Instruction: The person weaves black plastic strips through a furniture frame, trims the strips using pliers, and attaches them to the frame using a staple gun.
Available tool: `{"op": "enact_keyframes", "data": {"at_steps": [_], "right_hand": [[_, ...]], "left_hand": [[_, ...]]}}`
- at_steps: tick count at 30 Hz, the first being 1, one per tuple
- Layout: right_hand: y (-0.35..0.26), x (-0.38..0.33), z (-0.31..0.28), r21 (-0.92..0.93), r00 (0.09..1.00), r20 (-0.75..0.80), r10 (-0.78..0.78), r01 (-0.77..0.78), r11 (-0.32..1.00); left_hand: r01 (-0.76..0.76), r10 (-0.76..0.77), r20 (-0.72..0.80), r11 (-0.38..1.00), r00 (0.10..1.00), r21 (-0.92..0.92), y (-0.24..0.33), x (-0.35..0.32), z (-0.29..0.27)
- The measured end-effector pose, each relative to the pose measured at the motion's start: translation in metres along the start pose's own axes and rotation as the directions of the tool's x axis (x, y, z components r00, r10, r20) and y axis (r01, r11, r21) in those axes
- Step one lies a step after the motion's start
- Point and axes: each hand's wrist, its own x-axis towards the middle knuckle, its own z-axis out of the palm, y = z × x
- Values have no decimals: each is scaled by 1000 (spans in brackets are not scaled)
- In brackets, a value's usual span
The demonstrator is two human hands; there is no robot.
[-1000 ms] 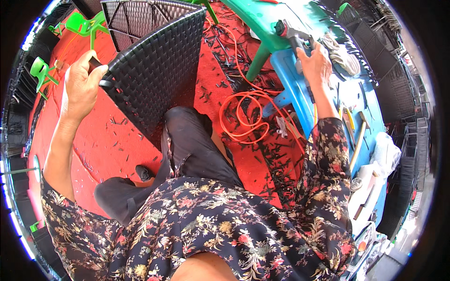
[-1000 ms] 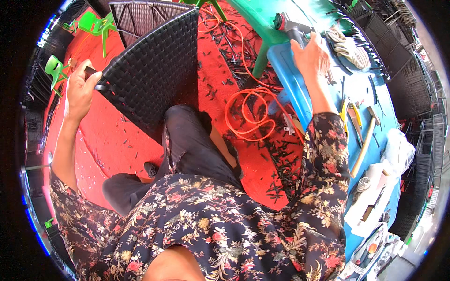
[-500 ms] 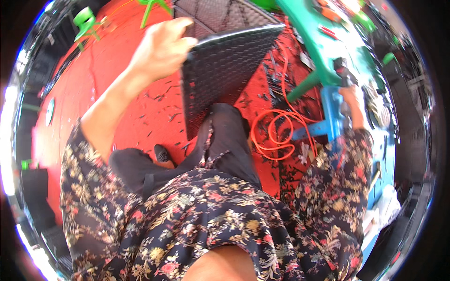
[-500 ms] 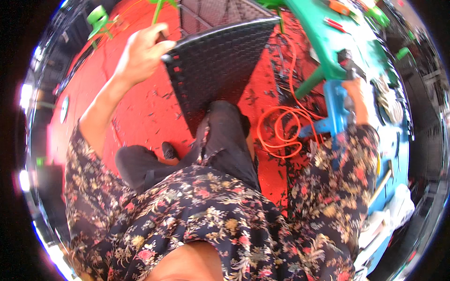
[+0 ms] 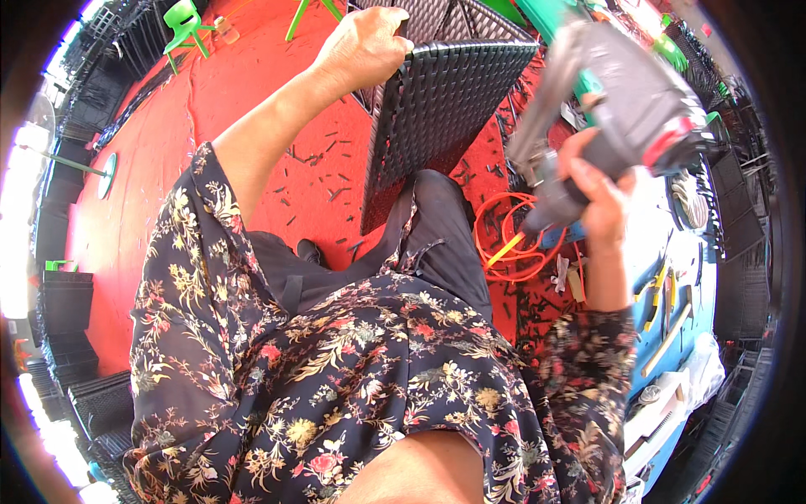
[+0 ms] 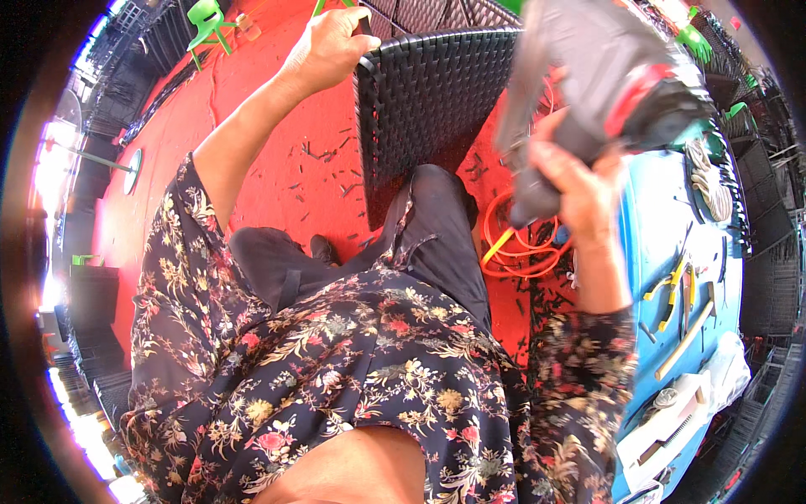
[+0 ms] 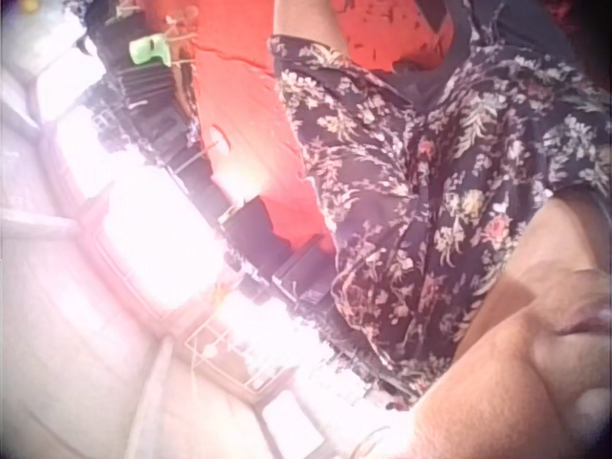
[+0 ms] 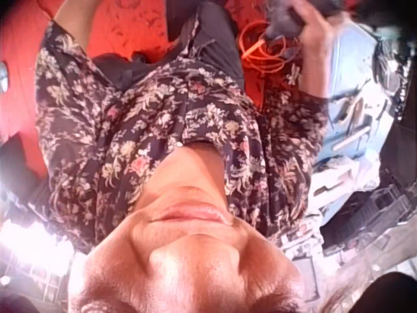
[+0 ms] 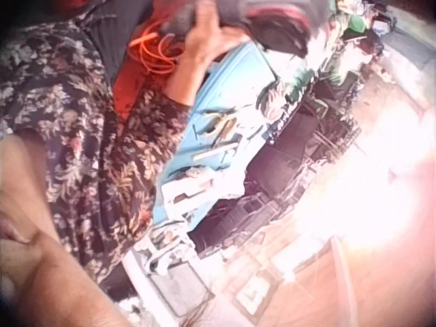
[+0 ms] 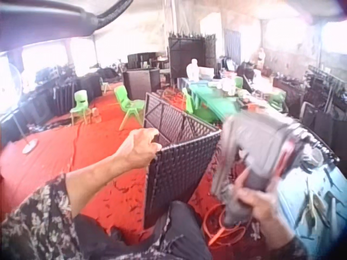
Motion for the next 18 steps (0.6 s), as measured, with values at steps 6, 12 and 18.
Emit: {"op": "enact_keyframes", "data": {"at_steps": [6,12,18], "right_hand": [[62,-28,58,-220,908,409,90,2,976],[97,-44,54,-167,885,438,-156,251,954],[78,-36,54,11,856,477,198,-231,973]], "left_hand": [[392,-380,123,914,917,-100,16,-19,-20],[247,-249,4,957,969,-153,21,-13,-9],[268,-291,-93,941,952,-205,25,-17,-16]]}}
